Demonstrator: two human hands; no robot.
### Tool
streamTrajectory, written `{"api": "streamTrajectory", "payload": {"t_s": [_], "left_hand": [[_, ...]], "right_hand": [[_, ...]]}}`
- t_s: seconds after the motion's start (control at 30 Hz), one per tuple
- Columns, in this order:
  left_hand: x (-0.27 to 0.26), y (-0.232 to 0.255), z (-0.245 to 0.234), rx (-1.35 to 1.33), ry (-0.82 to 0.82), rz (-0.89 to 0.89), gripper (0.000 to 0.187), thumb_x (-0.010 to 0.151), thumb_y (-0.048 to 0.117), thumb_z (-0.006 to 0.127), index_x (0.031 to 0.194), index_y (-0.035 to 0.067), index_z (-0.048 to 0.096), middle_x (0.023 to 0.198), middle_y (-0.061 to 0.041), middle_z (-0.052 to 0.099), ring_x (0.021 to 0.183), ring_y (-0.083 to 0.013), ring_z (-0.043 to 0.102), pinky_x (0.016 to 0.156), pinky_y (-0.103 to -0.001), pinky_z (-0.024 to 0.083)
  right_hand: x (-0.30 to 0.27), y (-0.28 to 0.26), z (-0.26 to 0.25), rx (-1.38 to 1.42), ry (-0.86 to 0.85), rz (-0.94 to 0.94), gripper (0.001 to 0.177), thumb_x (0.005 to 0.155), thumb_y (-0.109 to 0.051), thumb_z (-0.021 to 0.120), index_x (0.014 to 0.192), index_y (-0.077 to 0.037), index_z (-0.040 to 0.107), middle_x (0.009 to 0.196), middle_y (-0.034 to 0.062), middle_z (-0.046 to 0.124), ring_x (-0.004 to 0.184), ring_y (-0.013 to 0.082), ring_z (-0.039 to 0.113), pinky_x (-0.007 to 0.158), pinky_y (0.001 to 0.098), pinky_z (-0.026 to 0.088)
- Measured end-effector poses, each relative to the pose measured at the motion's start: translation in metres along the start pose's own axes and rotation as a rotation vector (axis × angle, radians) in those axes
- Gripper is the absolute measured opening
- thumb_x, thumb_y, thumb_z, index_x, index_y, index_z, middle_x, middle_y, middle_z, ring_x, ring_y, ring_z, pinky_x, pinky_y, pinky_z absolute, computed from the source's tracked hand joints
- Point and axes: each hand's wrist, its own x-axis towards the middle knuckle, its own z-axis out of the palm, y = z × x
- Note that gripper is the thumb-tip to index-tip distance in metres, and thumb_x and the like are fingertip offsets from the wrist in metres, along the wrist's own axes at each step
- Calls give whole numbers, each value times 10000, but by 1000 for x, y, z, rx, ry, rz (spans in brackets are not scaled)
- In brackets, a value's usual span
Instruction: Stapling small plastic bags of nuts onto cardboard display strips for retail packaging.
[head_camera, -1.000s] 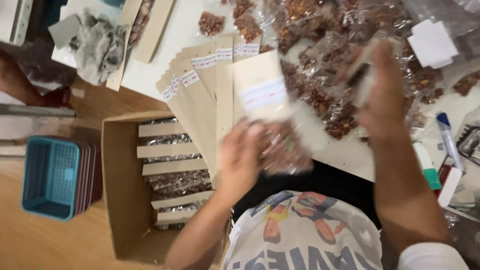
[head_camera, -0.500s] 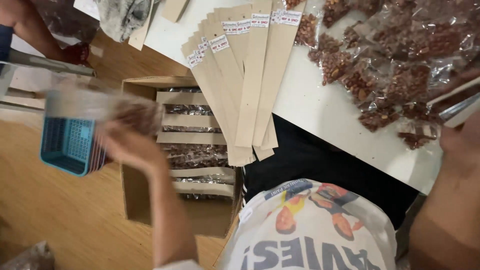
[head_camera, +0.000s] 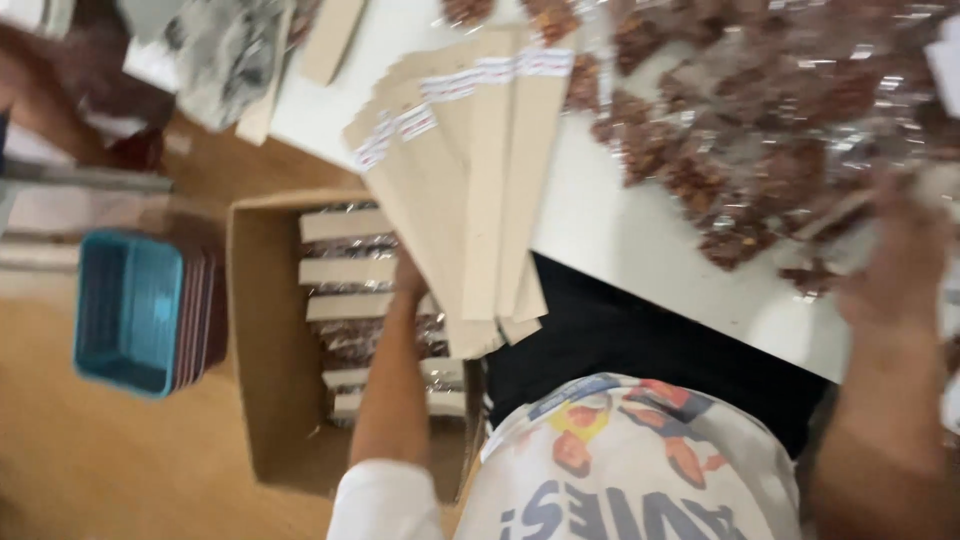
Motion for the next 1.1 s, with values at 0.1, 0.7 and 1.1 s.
{"api": "streamTrajectory", "payload": {"t_s": [0.1,0.7,1.1], "left_hand": [[3,3,-25,-105,61,-53,443,949,130,523,1384,53,552,1278,-165,617,1165,-330,547,993,-449,383],[-93,213,-74,394,0,401,583,973,429,675,1353,11,535,923,-120,640,659,-221,669,419,-325,541],[-84,206,-100,147,-281,-153,597,955,378,643,1405,11,505,1437,-156,596,1281,-375,594,988,-538,536]], "right_hand": [[17,-21,18,-7,487,453,208,1066,-254,654,1250,-158,651,933,25,689,795,109,673,738,253,518],[48,-12,88,-1190,154,-129,586,709,35,827,1259,-99,677,1288,93,716,1013,236,737,656,289,616],[94,-3,45,-992,101,219,332,899,-200,844,1184,-82,721,959,89,746,781,237,679,611,380,563]]}}
